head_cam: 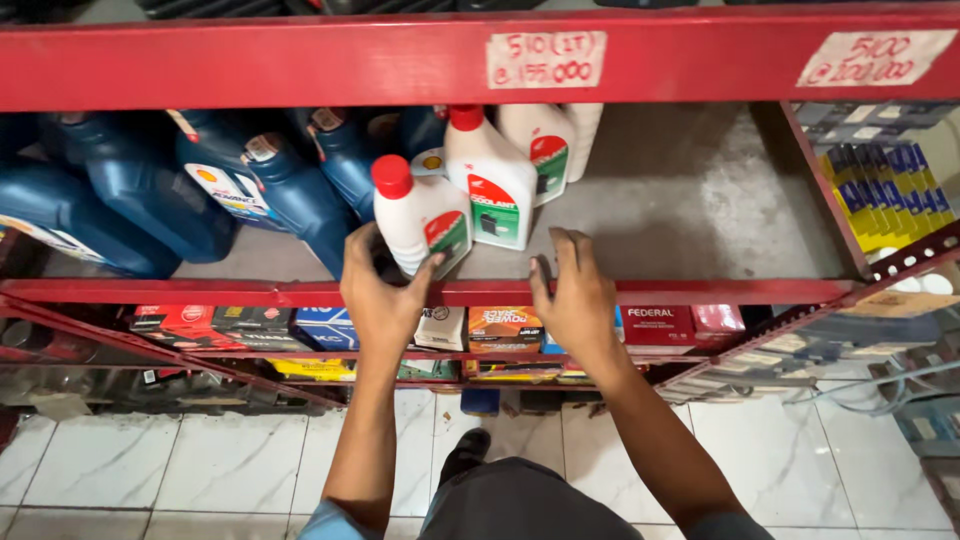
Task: The person repeatedly picks up grey and white plastic bottles from a red metal shelf and stacks them on a glass display counter. The person handles the bottles one by one, creating two separate stacks of different bottle types.
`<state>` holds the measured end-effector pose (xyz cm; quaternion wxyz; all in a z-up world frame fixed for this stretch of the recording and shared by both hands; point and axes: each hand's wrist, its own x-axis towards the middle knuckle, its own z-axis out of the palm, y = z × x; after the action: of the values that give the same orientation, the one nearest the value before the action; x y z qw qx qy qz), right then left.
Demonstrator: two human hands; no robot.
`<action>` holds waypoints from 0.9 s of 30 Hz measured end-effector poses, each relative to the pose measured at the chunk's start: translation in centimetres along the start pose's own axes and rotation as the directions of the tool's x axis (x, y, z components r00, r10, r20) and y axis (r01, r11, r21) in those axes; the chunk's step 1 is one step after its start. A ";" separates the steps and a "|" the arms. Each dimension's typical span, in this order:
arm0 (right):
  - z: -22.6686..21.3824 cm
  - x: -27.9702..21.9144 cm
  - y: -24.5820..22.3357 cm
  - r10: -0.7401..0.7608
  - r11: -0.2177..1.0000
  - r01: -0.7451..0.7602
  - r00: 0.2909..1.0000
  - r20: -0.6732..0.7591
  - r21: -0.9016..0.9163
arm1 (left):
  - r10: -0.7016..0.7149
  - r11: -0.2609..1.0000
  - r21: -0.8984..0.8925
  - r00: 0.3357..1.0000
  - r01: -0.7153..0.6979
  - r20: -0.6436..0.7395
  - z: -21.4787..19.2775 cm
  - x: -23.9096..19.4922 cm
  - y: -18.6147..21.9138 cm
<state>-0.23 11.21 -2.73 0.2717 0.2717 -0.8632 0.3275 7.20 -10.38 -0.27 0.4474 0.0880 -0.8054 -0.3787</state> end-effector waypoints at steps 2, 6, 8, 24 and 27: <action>0.2 0.0 -0.1 0.037 0.999 -0.037 0.999 0.018 -0.002 | -0.128 0.983 -0.128 0.991 0.132 0.037 -0.1 0.0 -0.1; 0.1 0.0 -0.3 0.137 0.989 -0.135 0.990 0.029 -0.059 | 0.168 0.985 -0.035 0.985 -0.166 0.046 0.0 0.6 -0.2; 0.6 0.0 -0.5 0.161 0.979 -0.158 0.987 0.017 -0.126 | 0.140 0.989 -0.068 0.987 -0.135 0.083 -0.1 0.8 -0.4; 1.2 -1.7 -1.8 0.141 0.976 -0.169 0.972 -0.190 -0.140 | 0.403 0.822 -0.511 0.892 -0.253 0.207 1.3 1.6 -1.5; 0.5 -3.1 -3.1 0.080 0.997 -0.081 0.994 -0.077 -0.010 | 0.452 0.706 -0.696 0.838 -0.126 0.306 0.6 2.1 -1.7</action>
<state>3.79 9.79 -3.80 0.2928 0.2221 -0.8645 0.3429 5.16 -12.28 -0.25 0.3028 -0.2958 -0.7071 -0.5664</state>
